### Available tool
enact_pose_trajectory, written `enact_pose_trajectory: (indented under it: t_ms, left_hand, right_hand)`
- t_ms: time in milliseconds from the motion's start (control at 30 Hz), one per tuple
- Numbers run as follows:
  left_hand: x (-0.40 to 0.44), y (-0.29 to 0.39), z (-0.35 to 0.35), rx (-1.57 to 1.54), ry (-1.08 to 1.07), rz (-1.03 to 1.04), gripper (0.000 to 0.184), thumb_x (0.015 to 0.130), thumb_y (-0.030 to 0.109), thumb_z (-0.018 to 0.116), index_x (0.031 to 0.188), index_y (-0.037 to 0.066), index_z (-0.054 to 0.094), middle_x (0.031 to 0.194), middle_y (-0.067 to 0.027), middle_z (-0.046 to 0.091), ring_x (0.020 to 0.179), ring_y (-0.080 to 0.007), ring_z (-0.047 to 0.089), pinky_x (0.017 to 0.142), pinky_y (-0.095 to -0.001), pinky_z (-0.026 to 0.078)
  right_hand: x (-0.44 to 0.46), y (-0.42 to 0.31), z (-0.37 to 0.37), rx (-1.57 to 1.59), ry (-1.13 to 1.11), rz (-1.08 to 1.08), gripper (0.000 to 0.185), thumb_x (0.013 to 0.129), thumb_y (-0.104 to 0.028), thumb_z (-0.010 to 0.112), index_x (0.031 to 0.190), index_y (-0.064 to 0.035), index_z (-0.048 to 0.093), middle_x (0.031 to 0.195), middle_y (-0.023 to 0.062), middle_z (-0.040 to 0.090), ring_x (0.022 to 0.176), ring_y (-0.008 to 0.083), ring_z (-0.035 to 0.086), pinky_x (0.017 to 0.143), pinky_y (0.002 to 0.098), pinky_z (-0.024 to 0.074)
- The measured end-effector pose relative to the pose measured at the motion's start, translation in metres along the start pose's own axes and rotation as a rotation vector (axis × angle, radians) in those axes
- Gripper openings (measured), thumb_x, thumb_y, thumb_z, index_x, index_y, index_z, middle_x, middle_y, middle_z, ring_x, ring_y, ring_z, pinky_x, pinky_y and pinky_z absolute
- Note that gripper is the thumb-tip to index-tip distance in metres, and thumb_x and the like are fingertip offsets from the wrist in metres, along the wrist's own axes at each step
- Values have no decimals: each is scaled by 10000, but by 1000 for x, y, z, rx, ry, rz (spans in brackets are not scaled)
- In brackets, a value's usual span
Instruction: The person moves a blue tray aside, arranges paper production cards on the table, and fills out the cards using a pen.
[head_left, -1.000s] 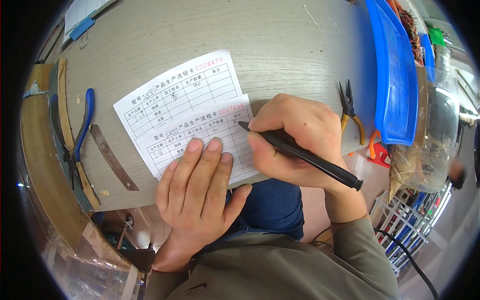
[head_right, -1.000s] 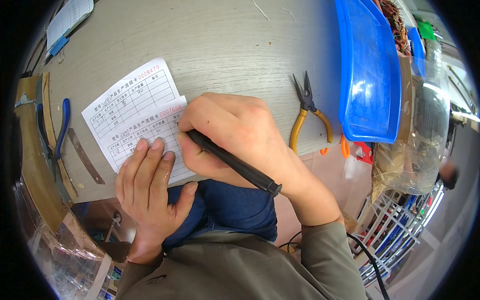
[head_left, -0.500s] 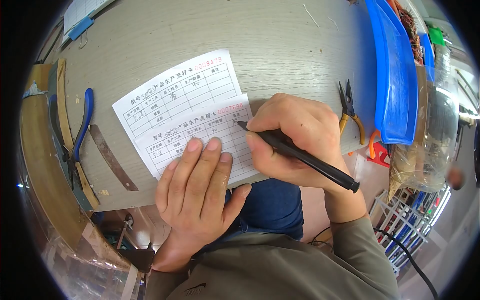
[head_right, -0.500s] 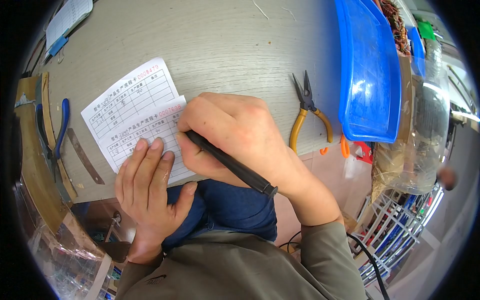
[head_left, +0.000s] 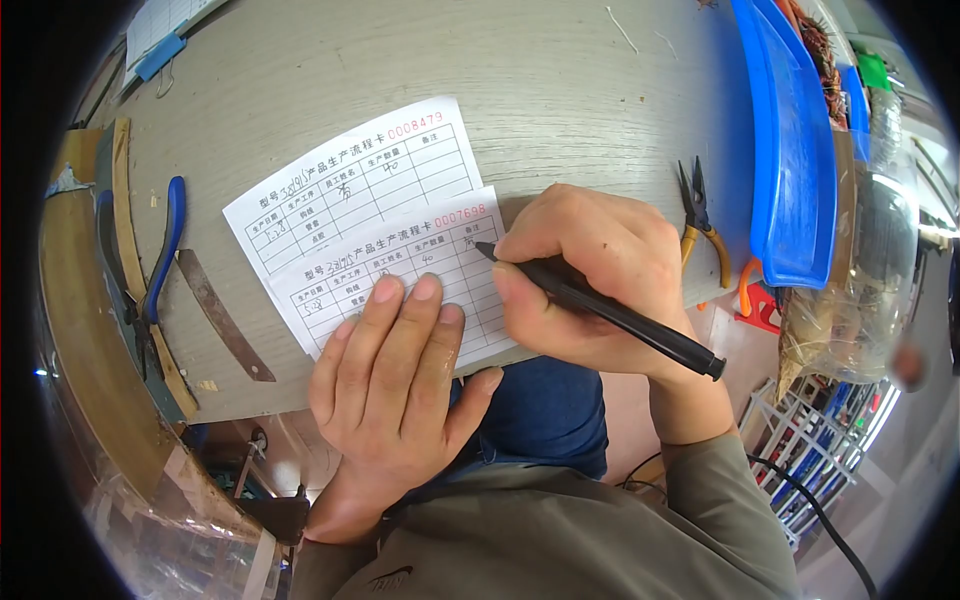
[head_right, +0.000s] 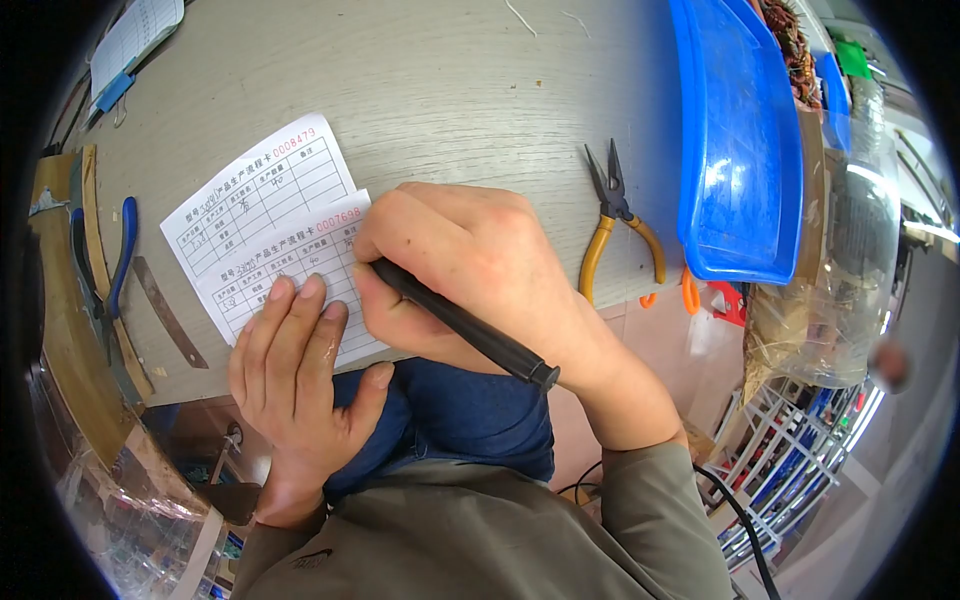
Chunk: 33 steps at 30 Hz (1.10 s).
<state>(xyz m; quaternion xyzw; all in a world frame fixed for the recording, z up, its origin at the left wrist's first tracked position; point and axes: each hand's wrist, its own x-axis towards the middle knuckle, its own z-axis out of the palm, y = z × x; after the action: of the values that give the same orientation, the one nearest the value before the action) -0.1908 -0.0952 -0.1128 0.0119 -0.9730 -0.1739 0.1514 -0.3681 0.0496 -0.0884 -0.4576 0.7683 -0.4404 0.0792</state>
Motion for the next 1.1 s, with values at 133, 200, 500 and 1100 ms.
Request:
enact_pose_trajectory:
  t_ms: [133, 200, 500, 1100]
  left_hand:
    - [0, 0, 1, 2, 0, -1, 514, 1016, 491, 641, 1254, 39, 694, 1360, -147, 705, 1312, -357, 634, 1059, -482, 458]
    - [0, 0, 0, 5, -1, -2, 513, 1015, 490, 642, 1254, 39, 695, 1361, -146, 704, 1313, -357, 634, 1060, -483, 458]
    - [0, 0, -1, 8, -11, -4, 511, 1016, 487, 642, 1262, 41, 688, 1366, -146, 702, 1317, -355, 633, 1059, -482, 458]
    - [1, 1, 0, 5, 13, -15, 479, 1016, 479, 640, 1246, 65, 709, 1347, -113, 717, 1295, -323, 651, 1057, -455, 457]
  right_hand:
    - [0, 1, 1, 8, 9, -8, 173, 737, -14, 792, 852, -46, 668, 752, 80, 675, 629, 223, 666, 559, 315, 504]
    - [0, 1, 1, 15, 10, -15, 172, 736, -13, 791, 851, -46, 667, 750, 80, 675, 629, 223, 666, 559, 315, 505]
    - [0, -2, -2, -10, -10, 3, 179, 729, -7, 797, 855, -37, 674, 752, 83, 682, 628, 227, 671, 563, 313, 514]
    - [-2, -2, 0, 24, -4, -2, 177, 729, 16, 794, 856, -30, 680, 756, 102, 702, 656, 236, 699, 596, 313, 546]
